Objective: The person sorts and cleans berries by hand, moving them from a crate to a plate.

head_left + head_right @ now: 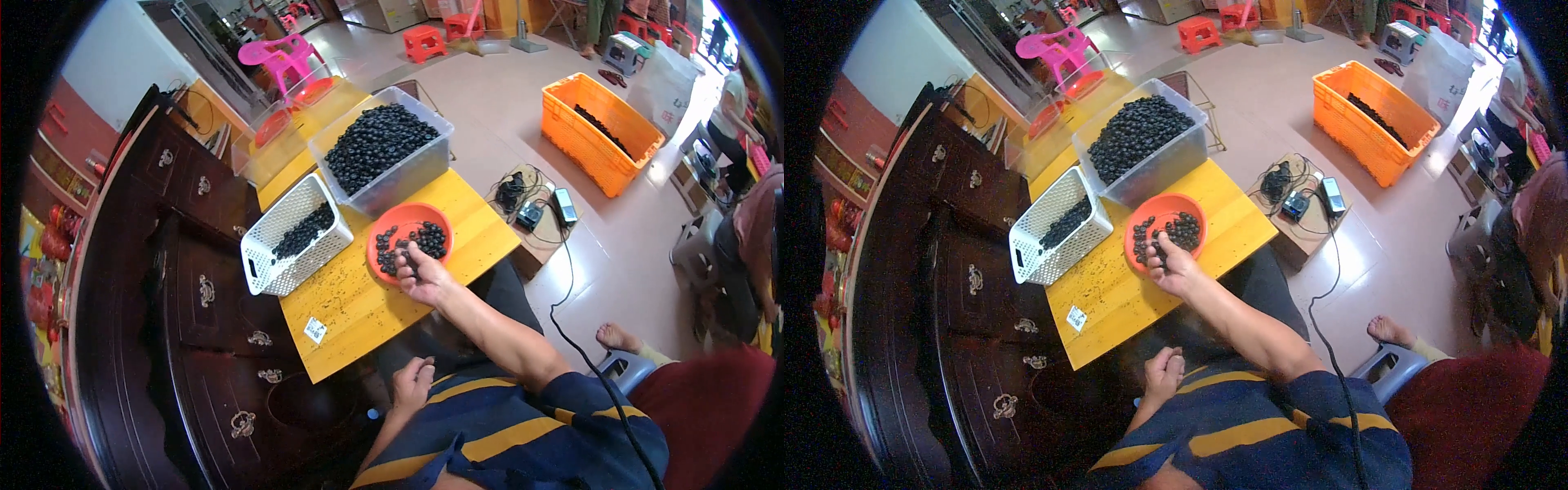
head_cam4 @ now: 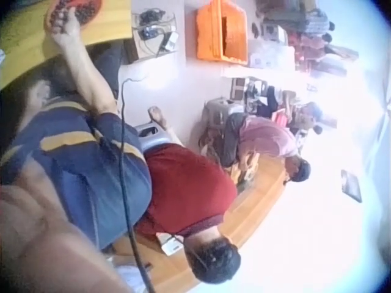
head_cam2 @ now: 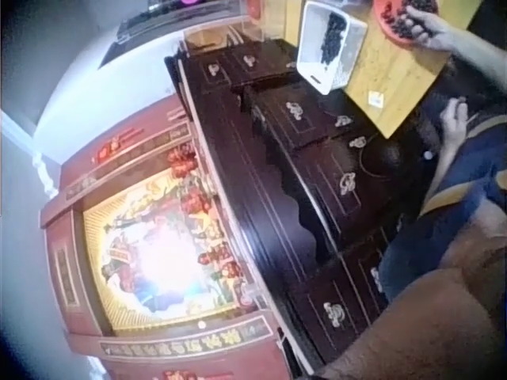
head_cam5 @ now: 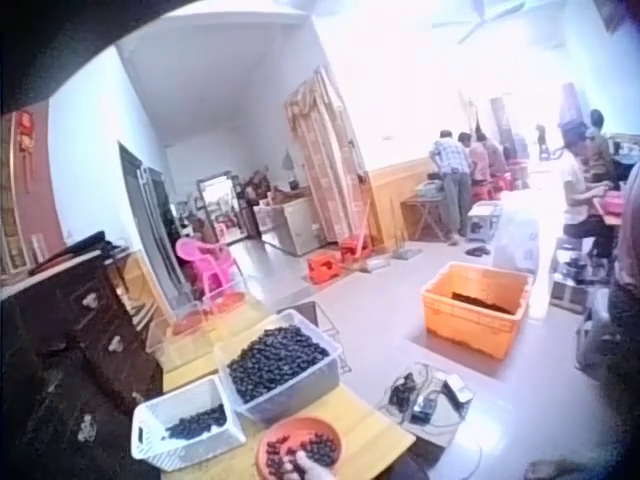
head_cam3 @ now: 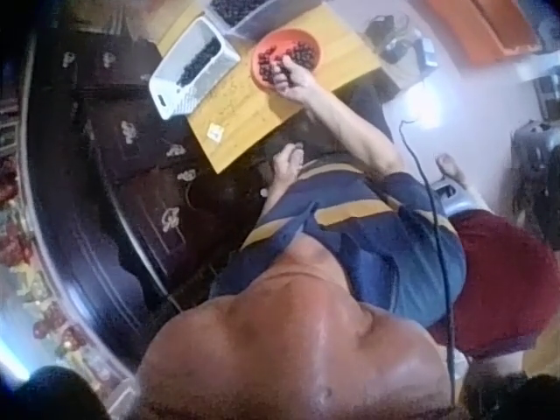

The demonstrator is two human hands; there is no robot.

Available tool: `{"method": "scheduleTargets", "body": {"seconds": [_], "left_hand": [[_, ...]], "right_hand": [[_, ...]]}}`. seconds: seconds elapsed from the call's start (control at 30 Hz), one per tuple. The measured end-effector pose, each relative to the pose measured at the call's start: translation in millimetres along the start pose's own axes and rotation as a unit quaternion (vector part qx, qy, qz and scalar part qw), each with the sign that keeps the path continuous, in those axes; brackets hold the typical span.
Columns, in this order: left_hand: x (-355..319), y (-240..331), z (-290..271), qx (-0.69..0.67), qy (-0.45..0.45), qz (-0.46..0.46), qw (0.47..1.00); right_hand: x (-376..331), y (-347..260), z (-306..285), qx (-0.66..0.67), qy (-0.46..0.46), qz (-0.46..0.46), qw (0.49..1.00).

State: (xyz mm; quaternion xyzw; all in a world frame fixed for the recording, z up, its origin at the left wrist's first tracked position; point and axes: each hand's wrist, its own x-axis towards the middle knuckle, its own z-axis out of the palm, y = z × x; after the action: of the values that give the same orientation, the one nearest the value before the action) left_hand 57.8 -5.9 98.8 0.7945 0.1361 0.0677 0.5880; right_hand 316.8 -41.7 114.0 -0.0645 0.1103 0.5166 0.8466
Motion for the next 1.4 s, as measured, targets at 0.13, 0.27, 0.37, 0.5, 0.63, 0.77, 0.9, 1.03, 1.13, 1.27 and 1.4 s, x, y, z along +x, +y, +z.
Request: {"method": "scheduleTargets", "body": {"seconds": [0.13, 0.27, 0.37, 0.5, 0.63, 0.77, 0.9, 1.03, 1.13, 1.27, 1.4], "left_hand": [[-4, 6, -1, -0.048, 0.042, -0.029, 0.998], [6, 16, -8, -0.072, 0.079, -0.044, 0.993], [11, 20, -19, -0.074, 0.121, -0.001, 0.99], [21, 29, -32, -0.13, 0.136, 0.03, 0.982], [29, 50, -28, -0.045, 0.182, 0.04, 0.982], [32, 45, -25, -0.066, 0.19, 0.036, 0.979], [34, 29, -35, 0.017, 0.193, 0.061, 0.979], [42, 20, -38, 0.036, 0.194, 0.126, 0.972], [40, 49, -31, -0.074, 0.184, 0.073, 0.977], [41, 42, -32, -0.077, 0.207, 0.077, 0.972], [39, 33, -37, -0.04, 0.243, 0.065, 0.967]], "right_hand": [[-19, 23, 17, -0.138, 0.053, -0.039, 0.988], [-51, 30, 19, -0.361, 0.025, -0.093, 0.927], [-73, 38, 24, -0.44, -0.008, -0.046, 0.897], [-78, 51, 15, -0.511, -0.069, -0.017, 0.856], [-79, 67, -1, -0.557, -0.081, -0.026, 0.826], [-75, 75, -6, -0.565, -0.079, -0.041, 0.821], [-71, 82, -16, -0.595, -0.11, -0.079, 0.792], [-73, 84, -10, -0.579, -0.129, -0.113, 0.797], [-79, 75, -4, -0.498, -0.098, 0.014, 0.861], [-86, 71, -8, -0.452, -0.071, 0.034, 0.889], [-89, 71, -12, -0.4, -0.063, 0.088, 0.91]]}}
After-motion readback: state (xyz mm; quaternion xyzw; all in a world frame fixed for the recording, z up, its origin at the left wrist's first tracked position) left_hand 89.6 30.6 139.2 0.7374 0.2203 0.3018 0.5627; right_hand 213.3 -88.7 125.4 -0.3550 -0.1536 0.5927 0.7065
